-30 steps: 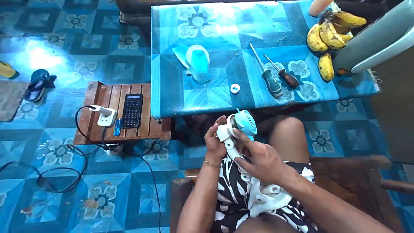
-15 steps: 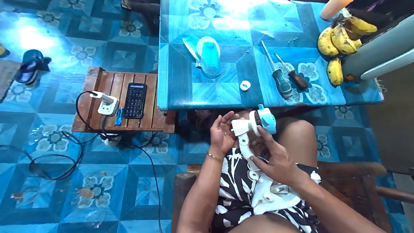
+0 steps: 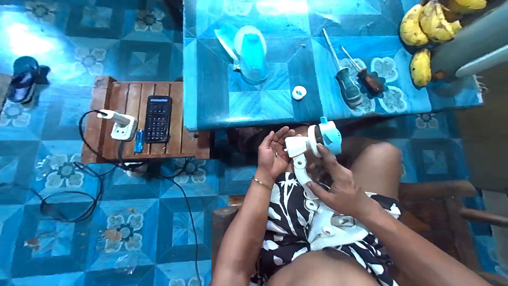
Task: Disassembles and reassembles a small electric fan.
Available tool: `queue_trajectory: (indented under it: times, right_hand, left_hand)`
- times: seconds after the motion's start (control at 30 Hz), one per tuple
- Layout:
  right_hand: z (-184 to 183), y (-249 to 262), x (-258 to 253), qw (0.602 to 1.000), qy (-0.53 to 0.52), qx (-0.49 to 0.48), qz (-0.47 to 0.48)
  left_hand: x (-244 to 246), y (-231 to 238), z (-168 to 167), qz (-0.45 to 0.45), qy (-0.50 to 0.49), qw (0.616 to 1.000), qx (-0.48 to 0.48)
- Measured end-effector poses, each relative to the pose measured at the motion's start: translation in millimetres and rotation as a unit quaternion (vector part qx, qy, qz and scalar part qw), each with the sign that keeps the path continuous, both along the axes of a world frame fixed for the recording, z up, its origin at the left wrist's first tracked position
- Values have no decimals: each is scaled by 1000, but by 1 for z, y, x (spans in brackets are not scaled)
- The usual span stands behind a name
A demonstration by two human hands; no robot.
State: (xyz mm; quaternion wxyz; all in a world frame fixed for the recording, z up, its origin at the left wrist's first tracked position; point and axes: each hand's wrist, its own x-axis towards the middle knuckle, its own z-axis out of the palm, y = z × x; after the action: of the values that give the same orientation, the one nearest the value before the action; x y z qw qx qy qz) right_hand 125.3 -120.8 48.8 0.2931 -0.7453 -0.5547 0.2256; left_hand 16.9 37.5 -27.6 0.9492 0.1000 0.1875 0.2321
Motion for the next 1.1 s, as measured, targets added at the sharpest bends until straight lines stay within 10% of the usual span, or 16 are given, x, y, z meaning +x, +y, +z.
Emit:
queue_trajectory:
  times: [1.1]
  right_hand:
    - [-15,-31,33,983,174,48,36]
  left_hand:
    - [24,3,42,234,141,961,47]
